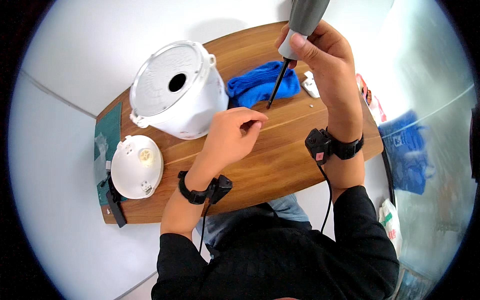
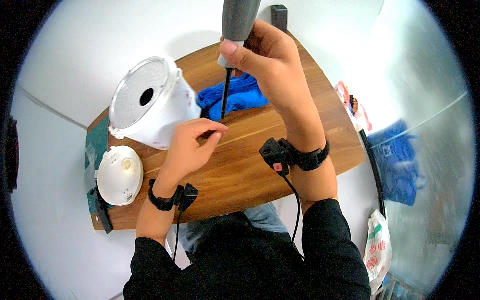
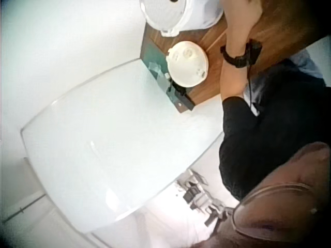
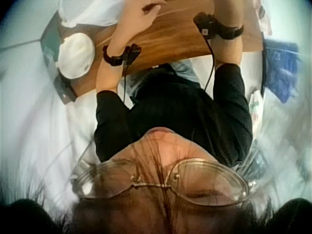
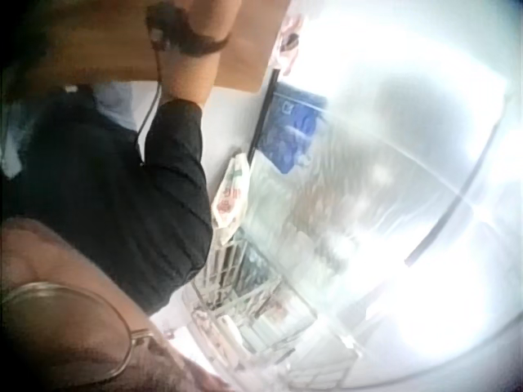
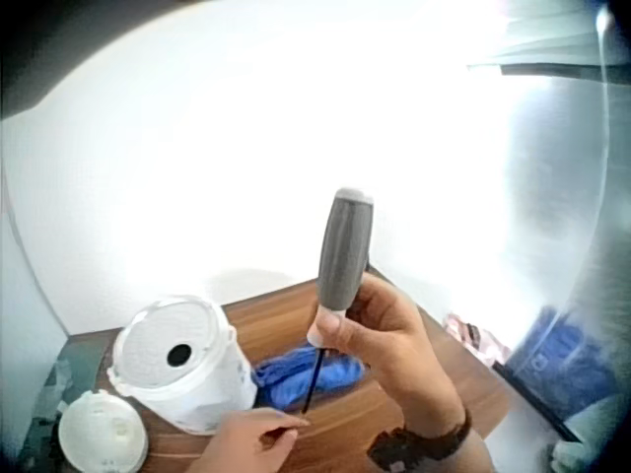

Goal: The person assembles a white plastic appliance by screwing in multiple screws with a screwdriver, attaching a plastic bracket, and placing the lid on top. They then wipe the exterior with a blue cloth.

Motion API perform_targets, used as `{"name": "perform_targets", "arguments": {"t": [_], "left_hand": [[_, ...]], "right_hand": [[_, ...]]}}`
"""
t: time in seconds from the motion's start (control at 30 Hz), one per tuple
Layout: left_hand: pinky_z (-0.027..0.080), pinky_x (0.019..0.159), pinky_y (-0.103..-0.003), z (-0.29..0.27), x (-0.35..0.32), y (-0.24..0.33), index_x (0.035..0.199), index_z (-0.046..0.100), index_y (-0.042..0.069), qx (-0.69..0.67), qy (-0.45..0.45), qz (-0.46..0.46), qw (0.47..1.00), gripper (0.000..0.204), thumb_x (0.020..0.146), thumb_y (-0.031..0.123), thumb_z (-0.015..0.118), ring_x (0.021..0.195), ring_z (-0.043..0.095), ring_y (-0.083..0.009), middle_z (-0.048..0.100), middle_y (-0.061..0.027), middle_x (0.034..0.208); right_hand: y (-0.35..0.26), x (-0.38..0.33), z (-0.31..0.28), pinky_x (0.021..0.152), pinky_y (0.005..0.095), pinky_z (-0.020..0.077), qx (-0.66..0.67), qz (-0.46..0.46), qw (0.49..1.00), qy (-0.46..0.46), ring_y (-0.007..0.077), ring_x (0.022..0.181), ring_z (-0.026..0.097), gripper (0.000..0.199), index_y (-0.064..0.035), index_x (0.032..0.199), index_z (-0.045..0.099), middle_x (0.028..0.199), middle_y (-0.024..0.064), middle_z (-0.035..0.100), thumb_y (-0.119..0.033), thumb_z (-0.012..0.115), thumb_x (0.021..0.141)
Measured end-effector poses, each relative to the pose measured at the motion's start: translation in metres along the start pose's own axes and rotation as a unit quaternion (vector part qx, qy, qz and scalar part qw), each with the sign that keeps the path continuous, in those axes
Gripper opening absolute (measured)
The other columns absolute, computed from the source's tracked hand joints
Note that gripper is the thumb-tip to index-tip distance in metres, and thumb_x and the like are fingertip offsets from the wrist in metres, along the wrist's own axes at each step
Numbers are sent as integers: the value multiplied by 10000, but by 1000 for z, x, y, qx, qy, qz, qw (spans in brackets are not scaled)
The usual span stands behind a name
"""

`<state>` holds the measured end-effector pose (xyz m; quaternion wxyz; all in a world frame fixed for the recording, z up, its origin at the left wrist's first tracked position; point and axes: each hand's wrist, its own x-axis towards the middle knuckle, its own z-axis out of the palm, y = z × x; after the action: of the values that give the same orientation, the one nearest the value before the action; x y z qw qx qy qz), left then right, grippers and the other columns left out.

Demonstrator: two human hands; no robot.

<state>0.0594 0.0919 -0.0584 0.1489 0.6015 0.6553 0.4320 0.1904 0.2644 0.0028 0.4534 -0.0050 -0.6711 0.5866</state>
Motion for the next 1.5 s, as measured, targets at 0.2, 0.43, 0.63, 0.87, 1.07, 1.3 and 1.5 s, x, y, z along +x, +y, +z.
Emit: {"name": "perform_targets", "arguments": {"t": [0.2, 0.43, 0.63, 0.87, 1.07, 1.3, 1.5], "left_hand": [[554, 701, -249, -48, -28, -13, 950, 732, -1, -141, 114, -27, 983, 100, 874, -39, 681, 815, 694, -116, 743, -97, 911], [584, 789, -283, -70, -28, -12, 1004, 685, -10, -99, 183, 6, 978, 182, 836, -77, 702, 861, 715, -146, 740, -109, 918], [574, 718, -297, -72, -24, -15, 993, 690, 9, 15, 208, 64, 976, 213, 798, -73, 716, 795, 728, -208, 736, -119, 894], [537, 627, -319, -78, -21, -20, 984, 702, 37, 61, 216, 129, 966, 234, 773, -61, 723, 715, 706, -263, 717, -130, 851], [570, 744, -282, -87, -27, -17, 1007, 707, -10, 72, 173, 58, 981, 256, 768, -99, 726, 826, 738, -185, 747, -123, 925], [571, 742, -291, -90, -26, -14, 1017, 703, -12, 68, 156, 75, 983, 261, 774, -107, 706, 830, 742, -197, 747, -133, 927], [571, 726, -286, -89, -27, -18, 1005, 701, -11, 44, 163, 71, 983, 251, 769, -93, 727, 792, 740, -179, 747, -124, 907]], "right_hand": [[-3, 13, 64, 638, 206, 502, 129, -85, 988, 27, 79, 774, 635, 228, 1, 1070, 655, 883, 40, 685, -152, 724, 914], [8, 19, 91, 628, 222, 485, 130, -70, 988, 39, 86, 732, 614, 225, 12, 1059, 640, 879, 55, 684, -146, 716, 918], [14, 17, 91, 672, 289, 528, 42, -62, 997, 6, 178, 799, 669, 259, -9, 1103, 639, 954, 141, 707, -223, 630, 957], [24, 20, 96, 667, 291, 516, 34, -53, 998, -10, 197, 783, 666, 286, -8, 1145, 628, 974, 159, 705, -233, 617, 971], [28, 22, 95, 685, 303, 526, 39, -47, 998, -24, 207, 789, 668, 295, -9, 1179, 617, 991, 161, 701, -233, 590, 989], [30, 23, 93, 726, 335, 547, 50, -66, 995, -63, 223, 844, 669, 294, 0, 1190, 610, 1036, 179, 688, -218, 574, 996], [34, 24, 92, 755, 351, 557, 70, -74, 991, -91, 236, 891, 672, 303, 4, 1189, 608, 1048, 189, 679, -220, 591, 985]]}}
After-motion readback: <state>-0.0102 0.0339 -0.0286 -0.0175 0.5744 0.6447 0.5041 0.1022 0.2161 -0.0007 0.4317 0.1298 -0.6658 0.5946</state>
